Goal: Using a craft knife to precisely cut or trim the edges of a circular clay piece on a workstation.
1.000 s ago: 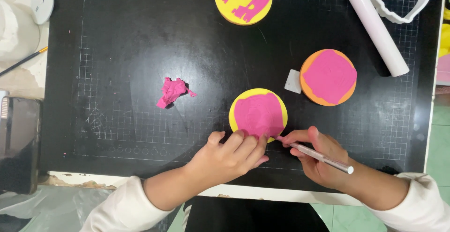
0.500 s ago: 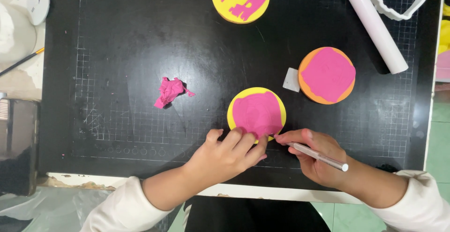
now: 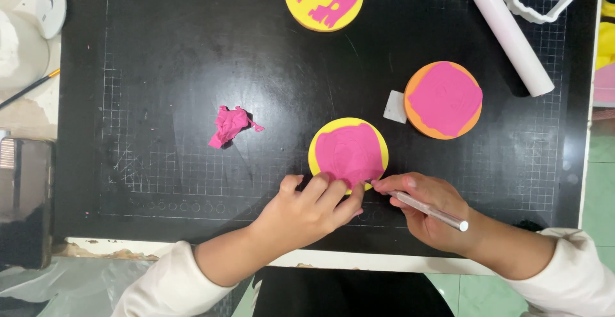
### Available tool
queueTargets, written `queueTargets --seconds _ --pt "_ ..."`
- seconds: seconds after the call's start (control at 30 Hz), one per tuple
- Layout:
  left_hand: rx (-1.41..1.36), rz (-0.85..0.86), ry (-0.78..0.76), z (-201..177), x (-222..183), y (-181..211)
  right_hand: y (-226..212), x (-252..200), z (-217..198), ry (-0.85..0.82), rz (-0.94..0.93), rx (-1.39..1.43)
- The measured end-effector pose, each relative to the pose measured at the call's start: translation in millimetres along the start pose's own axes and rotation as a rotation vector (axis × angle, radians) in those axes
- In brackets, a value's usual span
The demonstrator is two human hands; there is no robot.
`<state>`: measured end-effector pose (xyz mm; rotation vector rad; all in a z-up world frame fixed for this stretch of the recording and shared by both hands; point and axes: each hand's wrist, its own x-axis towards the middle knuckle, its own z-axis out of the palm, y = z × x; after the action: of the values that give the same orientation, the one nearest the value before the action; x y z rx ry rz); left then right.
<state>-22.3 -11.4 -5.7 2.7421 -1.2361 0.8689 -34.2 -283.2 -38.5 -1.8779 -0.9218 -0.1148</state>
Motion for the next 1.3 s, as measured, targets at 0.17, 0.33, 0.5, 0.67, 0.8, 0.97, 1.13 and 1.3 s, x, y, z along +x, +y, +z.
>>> queueTargets --seconds 0.17,0.33,0.5,0.67,0.8,0.97,1.13,1.3 --pt "0.006 0.004 0.004 0 1 0 -3 1 -1 -0.03 0.077 -0.047" --pt "0.002 0.002 0.006 0 0 0 0 -2 0 -0.026 0.045 -0.047" --pt "0.011 0.005 -0.006 0 -1 0 -4 1 -2 -0.109 0.215 -0.08" --pt "0.0 0.007 -0.016 1 -2 0 -2 -1 -6 -0.077 -0.041 -0.15" --pt "-0.07 0.003 -0.008 1 -1 -1 -6 1 -11 -0.054 -0.137 -0.246" --pt "-0.073 0.005 0.01 2 -3 -2 -6 -12 -17 -0.093 -0.091 -0.287" --pt "-0.077 0.007 0.058 1 -1 -4 -18 -1 -29 -0.114 -0.15 -0.301" --pt "-0.068 0.012 0.022 1 -1 -4 -22 4 -33 -0.105 -0.271 -0.392"
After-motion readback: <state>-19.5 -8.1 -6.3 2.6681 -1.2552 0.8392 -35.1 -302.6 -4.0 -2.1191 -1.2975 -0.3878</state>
